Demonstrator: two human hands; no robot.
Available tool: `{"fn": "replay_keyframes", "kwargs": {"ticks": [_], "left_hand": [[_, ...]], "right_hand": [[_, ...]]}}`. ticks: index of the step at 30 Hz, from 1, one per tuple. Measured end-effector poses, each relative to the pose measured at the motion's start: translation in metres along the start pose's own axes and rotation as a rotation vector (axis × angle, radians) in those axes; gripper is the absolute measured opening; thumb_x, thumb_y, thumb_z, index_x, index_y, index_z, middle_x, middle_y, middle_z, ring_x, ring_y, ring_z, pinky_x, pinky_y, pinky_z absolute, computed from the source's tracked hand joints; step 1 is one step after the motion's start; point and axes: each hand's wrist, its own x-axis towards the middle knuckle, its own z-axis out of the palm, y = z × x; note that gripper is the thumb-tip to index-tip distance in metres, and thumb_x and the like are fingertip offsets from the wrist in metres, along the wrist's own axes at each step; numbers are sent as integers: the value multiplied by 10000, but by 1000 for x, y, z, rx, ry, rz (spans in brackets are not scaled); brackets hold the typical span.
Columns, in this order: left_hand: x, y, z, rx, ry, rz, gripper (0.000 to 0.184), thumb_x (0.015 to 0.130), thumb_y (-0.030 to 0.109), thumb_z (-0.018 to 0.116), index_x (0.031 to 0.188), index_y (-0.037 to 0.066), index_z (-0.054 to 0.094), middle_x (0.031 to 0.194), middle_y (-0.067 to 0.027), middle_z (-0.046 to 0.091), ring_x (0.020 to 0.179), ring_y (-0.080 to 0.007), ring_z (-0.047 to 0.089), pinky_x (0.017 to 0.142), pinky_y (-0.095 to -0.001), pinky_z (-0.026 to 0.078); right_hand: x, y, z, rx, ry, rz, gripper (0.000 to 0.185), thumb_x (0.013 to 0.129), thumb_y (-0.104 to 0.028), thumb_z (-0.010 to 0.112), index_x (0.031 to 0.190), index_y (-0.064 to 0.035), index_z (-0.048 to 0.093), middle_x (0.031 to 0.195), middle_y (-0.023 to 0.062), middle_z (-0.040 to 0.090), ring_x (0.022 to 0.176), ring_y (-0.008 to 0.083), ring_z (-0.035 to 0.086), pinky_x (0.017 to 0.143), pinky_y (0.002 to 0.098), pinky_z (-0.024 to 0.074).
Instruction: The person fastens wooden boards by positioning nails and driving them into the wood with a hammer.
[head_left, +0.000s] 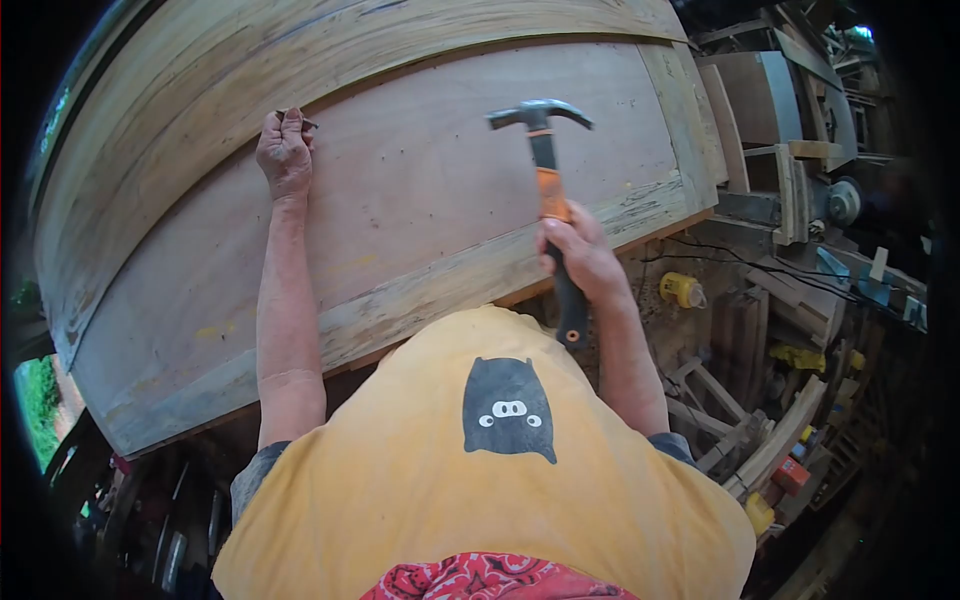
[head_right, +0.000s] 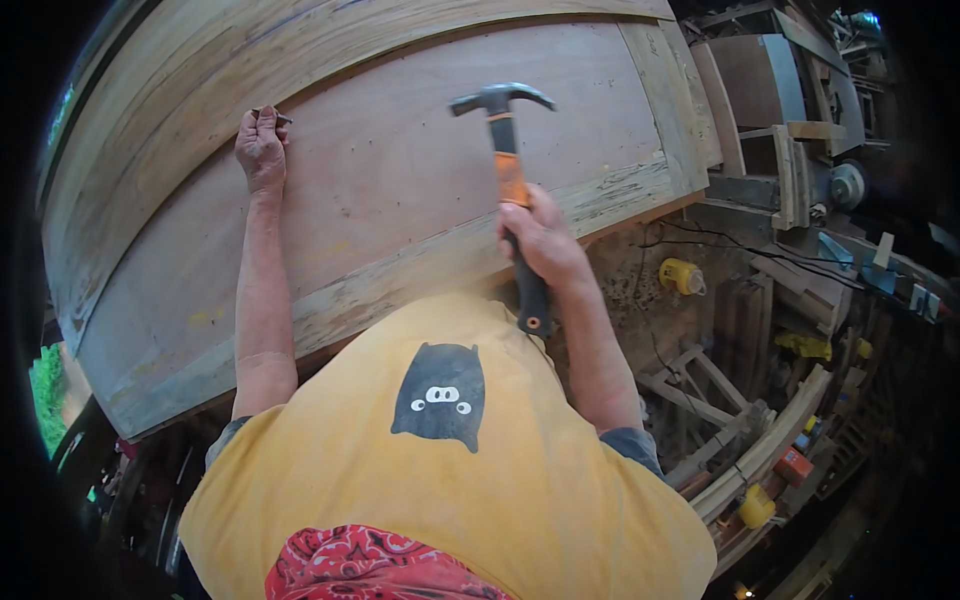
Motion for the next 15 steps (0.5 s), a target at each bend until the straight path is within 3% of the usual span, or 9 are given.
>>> {"fn": "replay_keyframes", "kwargs": {"ticks": [4,8,11,15], "left_hand": [[-3,28,30,178,-140,-41,257,1044,288,622,863,106,632,706,39,595,589,-30,513,509,-216,415],[-13,61,111,303,-410,18,247,1048,262,604,883,83,644,710,31,585,612,-50,516,545,-234,421],[-23,74,173,323,-602,86,238,1047,241,614,885,68,636,721,35,566,643,-58,504,589,-245,431],[-27,84,229,477,-856,212,235,1039,222,628,887,43,611,737,30,532,701,-76,490,656,-265,440]], "right_hand": [[0,22,-60,192,91,-25,225,1011,-193,562,1144,-17,518,814,37,557,607,107,531,564,231,454],[8,54,-104,648,-102,-43,279,984,-183,574,1190,-8,506,835,58,551,634,143,536,587,249,464],[1,55,-97,845,-70,3,297,984,-176,572,1215,-2,504,843,61,551,631,145,527,587,261,464],[7,72,-129,989,-363,79,274,1004,-181,565,1205,-3,513,847,56,560,626,136,524,585,257,463]]}}
